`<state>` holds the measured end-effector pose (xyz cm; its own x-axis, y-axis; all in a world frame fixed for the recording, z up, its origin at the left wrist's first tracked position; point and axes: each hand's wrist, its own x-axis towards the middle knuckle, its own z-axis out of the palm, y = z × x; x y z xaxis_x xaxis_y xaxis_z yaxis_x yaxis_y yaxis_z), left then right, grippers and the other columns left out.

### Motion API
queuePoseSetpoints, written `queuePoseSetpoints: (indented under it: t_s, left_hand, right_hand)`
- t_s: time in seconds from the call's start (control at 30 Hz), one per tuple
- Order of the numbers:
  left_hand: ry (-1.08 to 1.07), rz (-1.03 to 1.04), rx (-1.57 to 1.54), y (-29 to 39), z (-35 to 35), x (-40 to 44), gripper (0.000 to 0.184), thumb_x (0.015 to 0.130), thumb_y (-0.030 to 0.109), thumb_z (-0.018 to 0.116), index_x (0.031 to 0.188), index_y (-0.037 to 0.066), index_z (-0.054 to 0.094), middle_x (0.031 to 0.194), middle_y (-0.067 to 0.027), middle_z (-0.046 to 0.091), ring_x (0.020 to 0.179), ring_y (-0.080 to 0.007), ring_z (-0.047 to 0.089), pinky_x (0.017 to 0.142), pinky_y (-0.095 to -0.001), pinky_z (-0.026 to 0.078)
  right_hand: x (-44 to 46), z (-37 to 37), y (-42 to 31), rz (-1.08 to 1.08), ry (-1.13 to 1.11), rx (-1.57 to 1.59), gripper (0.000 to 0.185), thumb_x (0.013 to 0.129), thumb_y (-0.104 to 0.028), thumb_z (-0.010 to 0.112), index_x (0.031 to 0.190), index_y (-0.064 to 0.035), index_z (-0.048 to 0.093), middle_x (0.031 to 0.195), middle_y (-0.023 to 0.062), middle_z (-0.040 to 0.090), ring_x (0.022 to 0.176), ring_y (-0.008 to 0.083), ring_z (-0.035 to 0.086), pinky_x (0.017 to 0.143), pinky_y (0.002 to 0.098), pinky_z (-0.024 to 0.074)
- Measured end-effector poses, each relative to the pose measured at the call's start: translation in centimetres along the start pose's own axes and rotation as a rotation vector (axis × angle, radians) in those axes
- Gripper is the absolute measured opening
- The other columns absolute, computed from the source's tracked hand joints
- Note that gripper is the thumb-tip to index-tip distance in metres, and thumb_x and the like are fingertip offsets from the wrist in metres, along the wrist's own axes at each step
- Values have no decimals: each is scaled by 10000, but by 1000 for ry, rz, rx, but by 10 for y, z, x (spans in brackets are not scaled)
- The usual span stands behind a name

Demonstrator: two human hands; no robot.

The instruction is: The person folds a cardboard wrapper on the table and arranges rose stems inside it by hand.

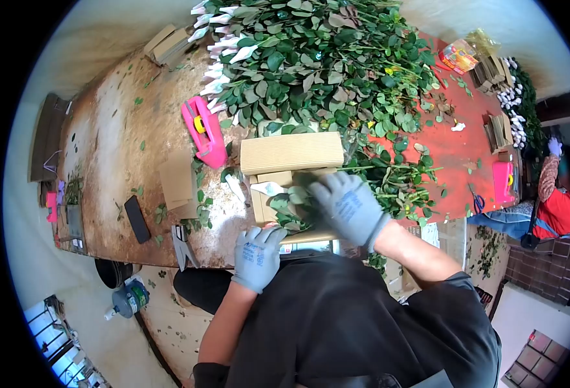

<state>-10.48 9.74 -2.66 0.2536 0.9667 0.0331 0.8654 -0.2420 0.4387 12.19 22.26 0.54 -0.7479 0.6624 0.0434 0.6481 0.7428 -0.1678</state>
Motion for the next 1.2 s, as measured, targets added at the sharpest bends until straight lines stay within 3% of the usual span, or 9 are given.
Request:
queuePoseSetpoints:
  t_s: [0.23, 0.37, 0.4, 0.57, 0.67, 0.73, 0.97, 1.17, 1.2]
  left_hand:
    - [-26, -6, 45, -2, 3, -3, 349, 811, 121, 637, 1150, 161, 711, 1170, -11, 705, 928, -225, 617, 792, -386, 450]
    - [-101, -60, -19, 4, -10, -1, 366, 795, 127, 679, 1159, 114, 716, 1183, -85, 709, 1003, -287, 616, 882, -433, 476]
    - [-130, -75, -45, 6, -14, 0, 354, 820, 149, 691, 1169, 95, 708, 1191, -101, 704, 1042, -304, 619, 900, -445, 480]
    - [-212, -118, -341, -19, -49, 23, 356, 868, 188, 694, 1196, 50, 685, 1172, -184, 691, 1099, -375, 628, 982, -472, 475]
    - [-121, -68, -146, -42, -47, 45, 304, 862, 188, 699, 1137, 57, 702, 1105, -159, 699, 1067, -356, 632, 970, -455, 473]
    - [-276, -48, 22, -61, -26, 48, 229, 842, 202, 716, 1020, 60, 700, 1013, -150, 688, 1018, -345, 633, 959, -439, 468]
    - [-323, 98, 122, -82, -19, 42, 162, 815, 198, 722, 883, 68, 654, 944, -129, 674, 983, -324, 632, 934, -445, 467]
    - [-335, -42, 232, -115, -26, 22, 159, 821, 204, 704, 891, 70, 653, 940, -160, 674, 956, -349, 644, 887, -478, 476]
    - [-383, -181, 348, -125, -37, 10, 170, 833, 217, 700, 898, 67, 650, 942, -161, 676, 946, -352, 645, 865, -484, 481]
  right_hand:
    - [63, 57, -33, 21, -183, 44, 227, 948, -204, 577, 1127, -70, 613, 1032, 140, 656, 939, 302, 682, 786, 415, 544]
    - [44, 77, -31, -229, -222, 247, 297, 950, -204, 582, 1224, -91, 606, 1131, 155, 686, 1013, 321, 709, 845, 437, 557]
    - [44, 72, -33, -173, -361, 300, 349, 939, -169, 587, 1283, -108, 588, 1190, 161, 676, 1080, 347, 692, 887, 447, 555]
    - [44, 65, -27, -156, -385, 385, 407, 918, -103, 582, 1323, -96, 547, 1228, 193, 649, 1134, 366, 662, 911, 455, 559]
    - [48, 56, -32, -109, -434, 328, 431, 928, -109, 580, 1357, -90, 537, 1177, 195, 651, 1082, 356, 679, 873, 449, 564]
    - [50, 55, -33, -98, -480, 296, 439, 929, -101, 574, 1364, -78, 523, 1178, 207, 649, 1086, 365, 675, 879, 451, 559]
    - [46, 68, -32, -86, -326, 329, 396, 930, -99, 576, 1323, -72, 533, 1178, 194, 670, 1065, 368, 693, 834, 456, 588]
    - [46, 67, -33, -86, -315, 354, 384, 938, -101, 578, 1317, -68, 535, 1186, 199, 670, 1066, 366, 693, 859, 465, 581]
    - [45, 70, -33, -80, -319, 340, 380, 938, -110, 581, 1313, -70, 538, 1179, 196, 674, 1063, 364, 694, 861, 464, 580]
